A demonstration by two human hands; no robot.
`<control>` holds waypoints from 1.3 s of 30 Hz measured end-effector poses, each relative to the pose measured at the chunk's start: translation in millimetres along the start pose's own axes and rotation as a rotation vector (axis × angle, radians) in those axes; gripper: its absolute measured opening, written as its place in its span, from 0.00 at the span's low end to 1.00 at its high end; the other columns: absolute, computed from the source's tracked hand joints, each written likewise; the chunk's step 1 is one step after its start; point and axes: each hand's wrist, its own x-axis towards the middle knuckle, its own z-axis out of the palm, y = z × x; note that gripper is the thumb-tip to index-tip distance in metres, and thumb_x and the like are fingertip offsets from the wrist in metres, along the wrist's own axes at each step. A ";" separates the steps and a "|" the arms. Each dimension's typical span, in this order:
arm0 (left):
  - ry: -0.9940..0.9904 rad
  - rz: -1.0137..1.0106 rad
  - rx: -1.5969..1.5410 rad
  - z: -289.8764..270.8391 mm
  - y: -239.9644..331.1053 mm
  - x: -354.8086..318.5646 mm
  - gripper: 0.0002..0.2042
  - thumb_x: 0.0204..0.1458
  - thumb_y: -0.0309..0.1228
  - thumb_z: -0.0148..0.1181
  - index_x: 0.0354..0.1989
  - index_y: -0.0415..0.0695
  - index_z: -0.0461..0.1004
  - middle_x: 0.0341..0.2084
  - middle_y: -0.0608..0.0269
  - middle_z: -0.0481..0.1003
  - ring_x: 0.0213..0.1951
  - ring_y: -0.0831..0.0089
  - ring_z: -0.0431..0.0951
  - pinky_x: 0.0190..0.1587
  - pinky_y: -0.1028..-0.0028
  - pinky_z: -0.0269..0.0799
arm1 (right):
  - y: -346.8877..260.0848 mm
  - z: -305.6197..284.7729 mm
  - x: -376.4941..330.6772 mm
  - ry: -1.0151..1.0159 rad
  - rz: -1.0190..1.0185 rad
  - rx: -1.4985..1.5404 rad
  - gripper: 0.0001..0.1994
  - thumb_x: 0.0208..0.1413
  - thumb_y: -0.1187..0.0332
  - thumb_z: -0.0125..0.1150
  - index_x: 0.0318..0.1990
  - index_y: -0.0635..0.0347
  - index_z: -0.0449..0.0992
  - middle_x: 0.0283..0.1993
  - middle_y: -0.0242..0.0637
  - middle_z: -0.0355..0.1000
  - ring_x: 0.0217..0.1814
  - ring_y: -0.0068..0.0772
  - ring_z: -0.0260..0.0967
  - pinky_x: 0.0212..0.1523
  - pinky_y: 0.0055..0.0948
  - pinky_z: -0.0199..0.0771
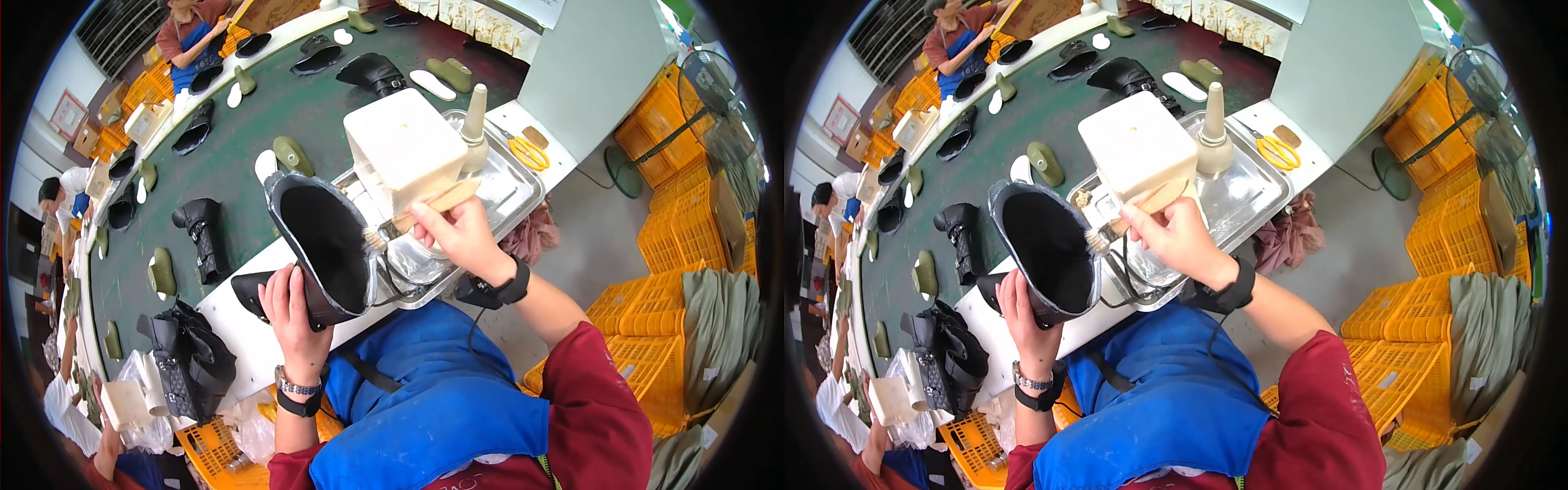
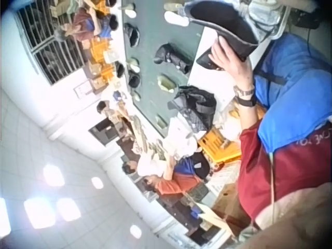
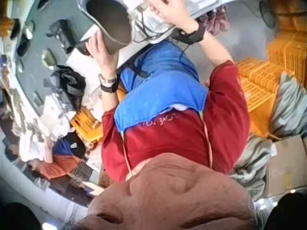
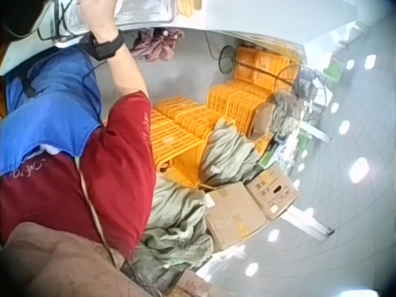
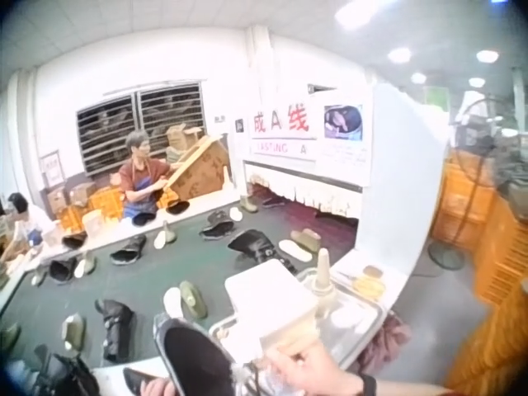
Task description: The recorder applies adhesive to the interior edges of black leather boots using a brush and a glue dispenser at a shoe manufacturing station.
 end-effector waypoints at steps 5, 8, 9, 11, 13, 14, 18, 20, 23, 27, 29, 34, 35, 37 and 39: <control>0.017 -0.036 -0.056 -0.1 2.2 0.7 0.40 0.26 0.18 0.66 0.57 0.40 0.60 0.52 0.50 0.65 0.56 0.52 0.64 0.60 0.50 0.49 | 3.8 -22.0 9.3 0.098 -0.019 -0.016 0.11 0.59 0.67 0.53 0.37 0.67 0.74 0.23 0.32 0.70 0.21 0.17 0.64 0.24 0.16 0.65; 0.012 -0.040 -0.053 -1.8 -0.2 0.5 0.41 0.27 0.20 0.68 0.57 0.39 0.59 0.52 0.49 0.64 0.55 0.52 0.64 0.60 0.51 0.50 | -2.7 -48.3 8.5 0.126 0.009 -0.086 0.10 0.59 0.66 0.53 0.36 0.66 0.74 0.23 0.30 0.70 0.21 0.16 0.64 0.23 0.16 0.65; 0.028 -0.082 -0.090 -3.0 -2.2 -1.7 0.41 0.27 0.21 0.68 0.57 0.38 0.59 0.52 0.48 0.64 0.55 0.51 0.64 0.60 0.53 0.51 | -5.2 -55.6 7.9 0.145 0.043 -0.150 0.10 0.58 0.66 0.53 0.36 0.66 0.74 0.23 0.30 0.70 0.22 0.16 0.64 0.23 0.16 0.65; 0.016 -0.267 -0.271 -6.2 -10.9 -11.2 0.39 0.29 0.22 0.70 0.56 0.37 0.59 0.52 0.49 0.64 0.53 0.55 0.65 0.58 0.62 0.57 | -3.1 -64.6 6.5 0.149 0.068 -0.168 0.09 0.57 0.66 0.55 0.36 0.65 0.74 0.24 0.29 0.70 0.22 0.15 0.64 0.23 0.15 0.64; 0.125 -0.681 -0.763 -8.5 -10.1 -14.7 0.37 0.30 0.21 0.69 0.55 0.38 0.60 0.52 0.53 0.64 0.53 0.61 0.66 0.56 0.67 0.61 | 11.7 -70.6 6.8 0.037 0.032 -0.482 0.09 0.57 0.67 0.55 0.35 0.65 0.74 0.24 0.27 0.70 0.22 0.14 0.63 0.22 0.15 0.61; 0.115 -0.808 -0.963 -13.2 -14.2 -12.9 0.33 0.33 0.19 0.66 0.53 0.38 0.62 0.50 0.56 0.65 0.52 0.67 0.66 0.54 0.70 0.62 | 12.8 -70.1 4.8 -0.002 0.027 -0.609 0.09 0.54 0.68 0.57 0.35 0.66 0.74 0.23 0.30 0.71 0.22 0.16 0.64 0.23 0.18 0.62; 0.198 -0.777 -1.844 -3.3 -29.3 -24.8 0.38 0.46 0.44 0.61 0.63 0.40 0.52 0.58 0.50 0.61 0.58 0.57 0.62 0.63 0.59 0.54 | 30.2 -69.3 3.2 -0.125 0.091 -0.847 0.13 0.49 0.63 0.59 0.27 0.67 0.75 0.23 0.46 0.72 0.25 0.44 0.72 0.27 0.34 0.69; 0.164 -0.778 -2.141 -5.5 -19.7 -13.4 0.42 0.46 0.57 0.54 0.64 0.41 0.49 0.59 0.49 0.58 0.58 0.53 0.61 0.61 0.53 0.54 | 32.7 -69.4 2.6 -0.134 0.063 -0.854 0.13 0.49 0.63 0.59 0.28 0.66 0.75 0.23 0.46 0.73 0.24 0.43 0.72 0.27 0.34 0.69; 0.214 -0.804 -2.493 -1.3 -11.1 -10.0 0.45 0.44 0.63 0.51 0.64 0.40 0.49 0.59 0.48 0.58 0.58 0.53 0.62 0.60 0.52 0.55 | 16.2 -66.5 -3.3 -0.129 0.036 -0.829 0.12 0.49 0.64 0.60 0.31 0.67 0.76 0.22 0.45 0.73 0.23 0.40 0.72 0.26 0.32 0.69; 0.216 -0.823 -2.585 7.1 -9.5 -6.5 0.46 0.43 0.66 0.48 0.62 0.40 0.52 0.55 0.48 0.62 0.55 0.54 0.64 0.59 0.53 0.57 | 2.7 -55.2 -24.9 0.085 -0.021 -0.797 0.10 0.50 0.68 0.60 0.37 0.66 0.76 0.22 0.44 0.73 0.21 0.30 0.71 0.25 0.26 0.69; 0.177 -0.785 -2.622 10.7 -8.7 -2.5 0.46 0.43 0.66 0.48 0.61 0.39 0.52 0.55 0.48 0.62 0.54 0.55 0.65 0.59 0.55 0.58 | 6.9 -34.8 -43.2 0.006 0.107 -0.531 0.10 0.53 0.68 0.57 0.38 0.66 0.76 0.23 0.36 0.74 0.24 0.24 0.71 0.28 0.23 0.70; 0.250 -0.880 -2.444 7.3 -4.4 -2.1 0.47 0.44 0.69 0.43 0.58 0.35 0.56 0.52 0.49 0.65 0.52 0.57 0.67 0.57 0.59 0.62 | 29.2 28.4 -69.0 -0.570 0.508 0.106 0.21 0.62 0.64 0.48 0.60 0.62 0.59 0.49 0.38 0.67 0.40 0.26 0.70 0.37 0.24 0.73; 0.091 -0.700 -2.482 7.0 -12.3 -8.0 0.48 0.43 0.71 0.41 0.59 0.35 0.55 0.54 0.50 0.64 0.55 0.58 0.65 0.58 0.58 0.61 | 29.1 39.6 -66.5 -0.680 0.665 0.197 0.24 0.62 0.63 0.47 0.63 0.60 0.54 0.53 0.39 0.65 0.43 0.28 0.71 0.38 0.26 0.74; 0.083 -0.792 -2.413 9.9 -18.0 -20.4 0.48 0.46 0.70 0.37 0.60 0.36 0.54 0.55 0.49 0.63 0.56 0.59 0.65 0.59 0.59 0.60 | 31.9 53.6 -70.5 -0.672 0.749 0.274 0.19 0.61 0.62 0.49 0.55 0.62 0.61 0.39 0.41 0.72 0.30 0.25 0.71 0.30 0.23 0.73; 0.103 -0.829 -2.349 -0.9 -5.5 -20.1 0.43 0.49 0.65 0.43 0.61 0.36 0.54 0.55 0.49 0.64 0.55 0.59 0.66 0.60 0.60 0.59 | 46.7 61.8 -75.0 -0.567 0.716 0.417 0.15 0.61 0.65 0.49 0.52 0.63 0.62 0.35 0.43 0.72 0.26 0.26 0.71 0.28 0.22 0.73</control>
